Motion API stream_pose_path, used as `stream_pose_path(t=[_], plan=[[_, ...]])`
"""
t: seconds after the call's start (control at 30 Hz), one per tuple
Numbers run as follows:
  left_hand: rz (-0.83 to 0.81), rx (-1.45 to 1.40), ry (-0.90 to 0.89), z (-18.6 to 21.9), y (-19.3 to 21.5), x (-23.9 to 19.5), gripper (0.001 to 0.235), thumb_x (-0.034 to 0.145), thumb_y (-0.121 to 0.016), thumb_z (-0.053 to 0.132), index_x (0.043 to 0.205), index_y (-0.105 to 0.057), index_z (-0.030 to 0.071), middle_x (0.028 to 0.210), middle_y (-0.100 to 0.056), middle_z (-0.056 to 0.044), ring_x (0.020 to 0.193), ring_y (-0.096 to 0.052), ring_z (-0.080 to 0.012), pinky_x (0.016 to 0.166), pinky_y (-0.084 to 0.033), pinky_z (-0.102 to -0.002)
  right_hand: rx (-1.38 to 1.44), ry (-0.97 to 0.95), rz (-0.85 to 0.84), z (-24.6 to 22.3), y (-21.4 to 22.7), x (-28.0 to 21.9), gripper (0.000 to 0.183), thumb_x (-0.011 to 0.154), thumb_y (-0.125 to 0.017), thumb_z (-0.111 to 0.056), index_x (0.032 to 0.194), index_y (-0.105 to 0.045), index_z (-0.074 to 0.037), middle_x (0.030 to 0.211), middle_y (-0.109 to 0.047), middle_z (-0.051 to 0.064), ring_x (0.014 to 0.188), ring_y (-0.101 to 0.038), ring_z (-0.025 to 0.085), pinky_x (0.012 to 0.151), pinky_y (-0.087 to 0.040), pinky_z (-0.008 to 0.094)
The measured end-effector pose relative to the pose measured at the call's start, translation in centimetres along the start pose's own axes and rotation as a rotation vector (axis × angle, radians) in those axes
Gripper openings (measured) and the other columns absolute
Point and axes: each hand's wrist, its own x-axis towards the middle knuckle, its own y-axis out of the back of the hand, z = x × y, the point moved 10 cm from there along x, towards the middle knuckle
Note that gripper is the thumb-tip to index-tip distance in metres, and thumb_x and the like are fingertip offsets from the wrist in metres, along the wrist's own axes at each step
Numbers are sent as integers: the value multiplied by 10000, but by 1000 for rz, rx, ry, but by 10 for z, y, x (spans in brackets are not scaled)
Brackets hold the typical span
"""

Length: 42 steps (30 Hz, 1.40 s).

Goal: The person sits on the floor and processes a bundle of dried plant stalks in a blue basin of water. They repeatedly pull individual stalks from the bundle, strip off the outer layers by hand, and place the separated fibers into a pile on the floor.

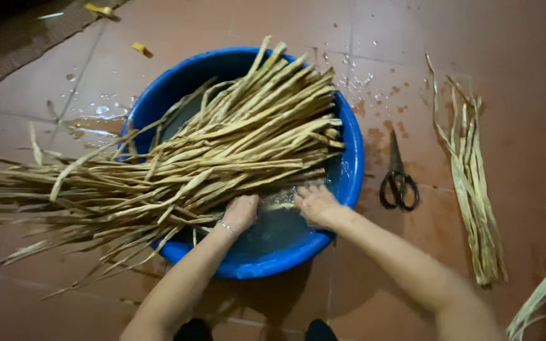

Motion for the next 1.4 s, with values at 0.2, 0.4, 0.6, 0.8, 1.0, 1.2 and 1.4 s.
stream_pose_path(t=[0.2,0.4,0.6,0.8,1.0,1.2,1.4], plan=[[180,-153,57,14,45,-12,179,883,-584,59,1054,-634,50,921,-709,-231,923,-679,-425,853,-526,-519,-37,-240,-319,22,1,21,345,896,-631,-285,1233,-703,-273,1230,-653,81,1232,-545,320,1065,-373,563],[488,-408,3,80,135,-64,172,879,-584,54,1046,-623,40,937,-687,-212,935,-653,-408,849,-502,-505,501,-309,177,60,90,-40,517,834,-760,-533,1165,-763,-136,1117,-751,96,1085,-641,324,977,-522,472],[519,-594,61,88,169,-73,275,922,-608,151,1169,-658,41,955,-654,-189,877,-647,-328,794,-534,-446,1016,-617,554,120,89,-64,561,894,-690,-460,1228,-641,-12,1041,-709,133,904,-689,241,770,-609,401],[251,-668,178,77,129,-66,325,996,-591,361,1099,-737,89,808,-633,-137,747,-615,-241,682,-496,-396,1752,-727,412,85,41,-38,346,987,-498,-379,1202,-572,-118,1040,-705,44,857,-700,192,661,-595,405],[111,-586,27,113,115,-48,312,975,-625,332,988,-734,40,803,-651,-124,732,-623,-248,674,-504,-378,1821,-415,560,77,53,-7,309,1087,-560,-268,1205,-678,-8,1078,-715,113,944,-681,164,863,-549,315],[238,-926,-3,148,147,28,383,1039,-530,365,1122,-691,27,903,-752,-131,808,-721,-205,725,-563,-365,2005,-384,499,55,66,-6,289,1033,-532,-253,1202,-686,-75,1096,-724,24,1003,-667,126,902,-534,302],[331,-791,-114,169,140,70,374,1052,-489,350,1080,-703,44,936,-748,-188,831,-726,-335,733,-567,-427,1829,-485,718,96,60,-9,356,1067,-509,-288,1097,-718,-2,1003,-741,77,916,-686,159,835,-549,293]])
